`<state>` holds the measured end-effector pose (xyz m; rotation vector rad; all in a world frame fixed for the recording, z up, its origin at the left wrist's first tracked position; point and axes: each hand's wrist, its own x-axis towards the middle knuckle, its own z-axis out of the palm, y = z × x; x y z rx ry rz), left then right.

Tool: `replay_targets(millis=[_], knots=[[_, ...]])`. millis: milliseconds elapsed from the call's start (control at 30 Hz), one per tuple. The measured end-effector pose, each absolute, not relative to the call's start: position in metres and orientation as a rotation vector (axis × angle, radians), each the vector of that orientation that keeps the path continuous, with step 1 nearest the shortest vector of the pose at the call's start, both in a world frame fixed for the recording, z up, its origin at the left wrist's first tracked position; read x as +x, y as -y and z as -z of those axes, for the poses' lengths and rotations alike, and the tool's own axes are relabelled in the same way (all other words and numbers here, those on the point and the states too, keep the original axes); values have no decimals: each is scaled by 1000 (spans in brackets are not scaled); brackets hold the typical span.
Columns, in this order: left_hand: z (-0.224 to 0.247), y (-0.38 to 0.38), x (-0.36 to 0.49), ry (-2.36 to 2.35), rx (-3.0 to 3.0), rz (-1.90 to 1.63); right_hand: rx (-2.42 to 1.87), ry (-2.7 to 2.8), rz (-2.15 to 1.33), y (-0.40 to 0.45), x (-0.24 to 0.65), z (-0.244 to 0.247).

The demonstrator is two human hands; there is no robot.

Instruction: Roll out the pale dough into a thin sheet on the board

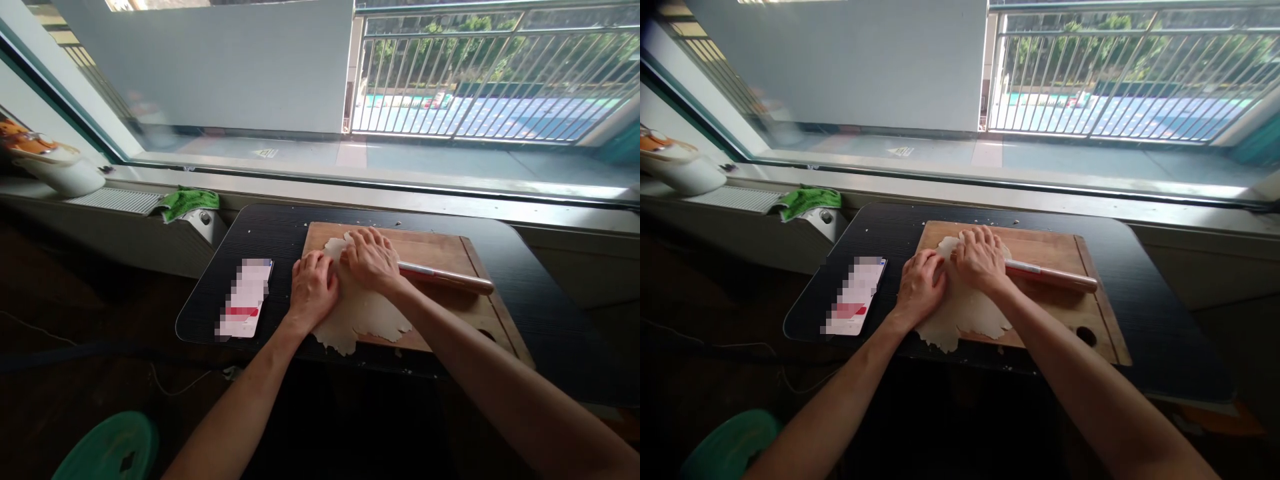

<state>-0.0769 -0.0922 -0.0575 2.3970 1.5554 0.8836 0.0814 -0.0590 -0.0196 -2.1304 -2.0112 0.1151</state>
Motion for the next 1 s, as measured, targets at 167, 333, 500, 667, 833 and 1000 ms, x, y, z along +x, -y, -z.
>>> replay_targets(millis=[167, 333, 500, 667, 833, 1000], knots=[[59, 92, -77, -1592, 2358, -860, -2173, 1854, -70, 45, 85, 18], [48, 86, -80, -1643, 2227, -938, -2181, 1756, -34, 49, 134, 3], [17, 66, -37, -1582, 2318, -1006, -2270, 1852, 273, 128, 183, 12], [-3, 52, 21, -1587, 2521, -662, -2330, 1942, 197, 145, 188, 9], [9, 65, 20, -1541, 2621, -335, -2197, 1997, 124, 138, 197, 6], [21, 61, 21, -1557, 2626, -407, -2303, 1640, -27, 120, 200, 11]])
